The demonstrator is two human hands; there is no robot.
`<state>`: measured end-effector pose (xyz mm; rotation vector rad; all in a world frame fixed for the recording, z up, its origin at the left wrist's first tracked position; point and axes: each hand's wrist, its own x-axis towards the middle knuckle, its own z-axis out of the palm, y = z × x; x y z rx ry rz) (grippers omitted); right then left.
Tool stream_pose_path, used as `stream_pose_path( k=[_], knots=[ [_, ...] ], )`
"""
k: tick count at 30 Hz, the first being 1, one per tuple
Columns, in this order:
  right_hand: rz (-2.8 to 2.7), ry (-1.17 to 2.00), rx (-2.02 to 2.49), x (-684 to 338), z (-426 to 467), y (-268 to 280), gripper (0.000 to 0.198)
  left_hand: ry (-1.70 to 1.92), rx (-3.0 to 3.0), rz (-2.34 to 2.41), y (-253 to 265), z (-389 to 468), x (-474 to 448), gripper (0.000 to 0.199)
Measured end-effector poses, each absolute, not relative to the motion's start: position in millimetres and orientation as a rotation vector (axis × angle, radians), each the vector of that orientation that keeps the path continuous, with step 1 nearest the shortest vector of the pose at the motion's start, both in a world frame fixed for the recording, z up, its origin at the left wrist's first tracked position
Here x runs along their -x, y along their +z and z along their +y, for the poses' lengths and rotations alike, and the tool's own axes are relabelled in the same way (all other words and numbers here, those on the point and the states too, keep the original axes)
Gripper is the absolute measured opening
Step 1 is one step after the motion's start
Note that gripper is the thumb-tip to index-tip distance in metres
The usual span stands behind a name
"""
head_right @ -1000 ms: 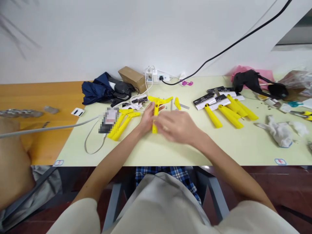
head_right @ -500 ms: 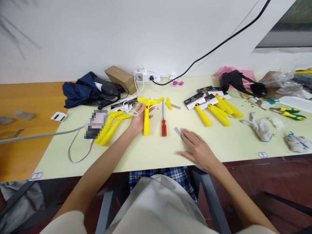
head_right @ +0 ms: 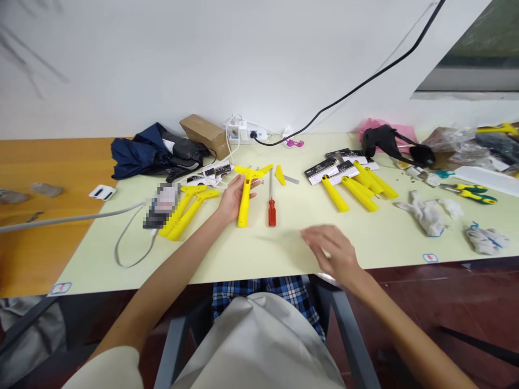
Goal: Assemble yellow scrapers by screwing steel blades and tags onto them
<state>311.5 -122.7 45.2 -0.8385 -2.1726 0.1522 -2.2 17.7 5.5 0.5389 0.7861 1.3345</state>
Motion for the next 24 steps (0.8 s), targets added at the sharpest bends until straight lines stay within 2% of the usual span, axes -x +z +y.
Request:
stream_pose_path(
  k=[2,4,6,11,17,24],
  knots=[
    [-2.005,0.237,0.996,-278.0,-77.1,77.6,0.011,1.332,-0.547,0.796,7.2,16.6,1.8,0.029],
    [-1.988,0.381,1.066,-242.0,-24.6,101.0,0.019,1.337,-0.561,0.793,9.0,15.5,1.7,0.030],
    [-1.988,0.507,1.077,-208.4,27.3,110.5,0.019,1.344,-0.576,0.785,10.1,15.2,2.2,0.031],
    [-2.191,0.783,1.098,-152.6,110.2,96.5,0.013,1.421,-0.550,0.788,7.9,20.7,6.5,0.034],
    [-2.382,0.878,1.075,-147.0,127.7,92.2,0.008,1.491,-0.512,0.870,2.8,27.0,9.0,0.029],
    [-2.323,1.063,0.956,-155.9,133.3,101.3,0.014,1.452,-0.647,0.912,-1.5,20.9,6.8,0.035]
  ],
)
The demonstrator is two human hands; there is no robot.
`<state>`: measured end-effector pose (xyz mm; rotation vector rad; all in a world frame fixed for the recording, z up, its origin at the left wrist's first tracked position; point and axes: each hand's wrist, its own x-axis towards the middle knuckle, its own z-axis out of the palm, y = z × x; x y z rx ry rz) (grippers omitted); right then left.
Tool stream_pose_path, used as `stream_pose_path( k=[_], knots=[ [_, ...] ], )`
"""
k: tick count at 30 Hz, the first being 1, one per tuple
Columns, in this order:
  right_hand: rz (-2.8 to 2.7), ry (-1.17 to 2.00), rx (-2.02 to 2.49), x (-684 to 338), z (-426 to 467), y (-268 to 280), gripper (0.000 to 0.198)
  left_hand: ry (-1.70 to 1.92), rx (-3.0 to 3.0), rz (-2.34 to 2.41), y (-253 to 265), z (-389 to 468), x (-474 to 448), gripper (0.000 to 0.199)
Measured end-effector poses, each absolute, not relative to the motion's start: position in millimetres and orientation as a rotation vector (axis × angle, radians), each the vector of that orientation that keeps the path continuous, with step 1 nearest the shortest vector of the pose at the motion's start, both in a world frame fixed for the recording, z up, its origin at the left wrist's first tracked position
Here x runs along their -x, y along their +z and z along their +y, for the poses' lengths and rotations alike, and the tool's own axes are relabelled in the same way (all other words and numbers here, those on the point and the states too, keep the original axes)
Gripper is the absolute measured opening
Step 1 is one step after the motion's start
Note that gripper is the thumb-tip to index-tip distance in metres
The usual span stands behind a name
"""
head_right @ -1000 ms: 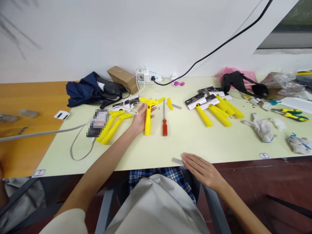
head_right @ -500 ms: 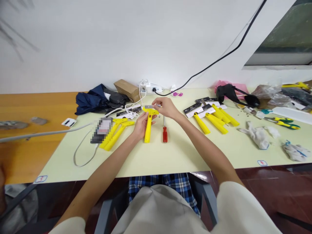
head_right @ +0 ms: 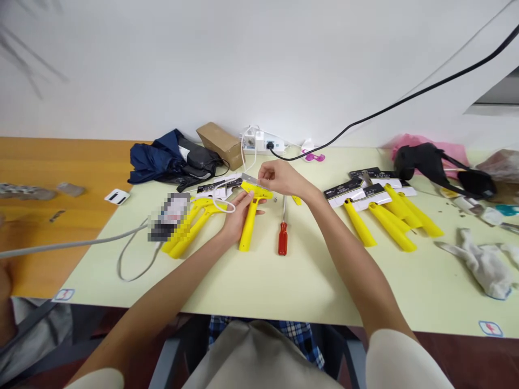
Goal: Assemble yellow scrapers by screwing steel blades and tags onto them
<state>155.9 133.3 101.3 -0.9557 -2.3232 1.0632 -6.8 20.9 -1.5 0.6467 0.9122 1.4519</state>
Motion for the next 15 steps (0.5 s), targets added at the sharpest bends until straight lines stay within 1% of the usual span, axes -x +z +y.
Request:
stream_pose_path(
  k=[5,12,15],
  knots=[
    [-2.427,1.105,0.992,-158.0,131.1,104.0,0.014,1.435,-0.657,0.931,-0.4,18.5,8.3,0.034],
    [-2.580,1.015,1.012,-162.2,131.0,105.0,0.017,1.434,-0.651,0.981,0.3,17.9,6.5,0.036],
    [-2.655,0.976,0.980,-165.2,132.3,105.2,0.015,1.414,-0.678,1.001,-0.3,17.5,6.2,0.037]
  ],
)
